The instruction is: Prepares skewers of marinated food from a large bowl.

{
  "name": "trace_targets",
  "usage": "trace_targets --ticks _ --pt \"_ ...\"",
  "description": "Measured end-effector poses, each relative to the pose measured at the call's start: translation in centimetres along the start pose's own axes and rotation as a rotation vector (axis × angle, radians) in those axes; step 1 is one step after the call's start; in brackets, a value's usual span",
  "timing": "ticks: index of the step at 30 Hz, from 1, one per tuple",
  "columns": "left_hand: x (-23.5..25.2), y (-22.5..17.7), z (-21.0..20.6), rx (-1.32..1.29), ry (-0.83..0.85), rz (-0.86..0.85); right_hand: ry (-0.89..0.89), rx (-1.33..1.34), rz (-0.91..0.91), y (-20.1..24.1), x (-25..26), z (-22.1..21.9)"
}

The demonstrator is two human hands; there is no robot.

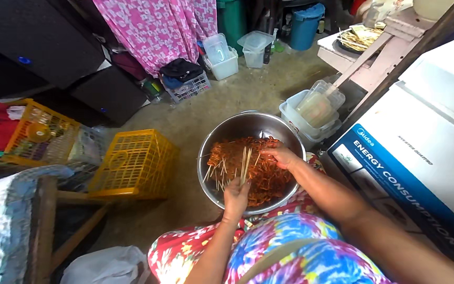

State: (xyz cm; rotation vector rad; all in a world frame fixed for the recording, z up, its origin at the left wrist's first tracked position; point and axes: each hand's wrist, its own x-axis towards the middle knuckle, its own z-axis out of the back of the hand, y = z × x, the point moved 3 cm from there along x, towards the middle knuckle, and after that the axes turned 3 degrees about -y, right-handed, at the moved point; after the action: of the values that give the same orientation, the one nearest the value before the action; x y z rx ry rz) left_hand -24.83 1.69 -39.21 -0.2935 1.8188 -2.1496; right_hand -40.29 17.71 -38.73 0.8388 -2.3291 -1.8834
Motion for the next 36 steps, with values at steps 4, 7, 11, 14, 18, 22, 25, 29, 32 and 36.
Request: trace_targets --ticks 4,7,11,14,18,22,25,29,32,36 --pt "-0.1 0.0 0.0 -0.003 0.005 -0.002 0.019 -0.037 0.007 0.0 0.1 0.2" --pt "-0.1 0.0 0.0 -0.015 0.006 -0.002 0.061 -0.044 -0.033 -0.1 0.1 0.2" --pt "-0.2 -0.1 -0.1 -0.019 -0.001 -0.006 0.130 -0.004 -0.108 -0.3 -0.1 -0.1" --pt "-0.2 -0.2 -0.3 0.000 -0.005 -0.007 0.169 -0.031 -0.147 -0.6 -0.3 -0.4" --pt "-0.1 -0.1 -0.3 0.010 -0.037 -0.023 0.240 -0.121 -0.142 -1.0 -0.5 -1.0" --pt "0.2 0.6 0.1 -0.074 -0.107 0.010 0.207 -0.104 -0.060 -0.1 -0.4 0.0" --pt "0.2 0.7 0.1 -0.080 -0.095 0.024 0.025 0.070 -0.049 0.0 -0.1 0.4" --pt "0.1 0.2 -0.1 -0.050 -0.036 0.023 -0.059 0.232 -0.015 0.0 0.1 0.4" --pt "0.0 -0.1 -0.2 -0.016 0.003 0.022 -0.078 0.194 -0.002 0.1 0.1 0.3" --pt "0.0 -0.1 -0.2 -0.001 0.018 0.025 -0.061 0.123 0.009 0.0 0.1 0.3"
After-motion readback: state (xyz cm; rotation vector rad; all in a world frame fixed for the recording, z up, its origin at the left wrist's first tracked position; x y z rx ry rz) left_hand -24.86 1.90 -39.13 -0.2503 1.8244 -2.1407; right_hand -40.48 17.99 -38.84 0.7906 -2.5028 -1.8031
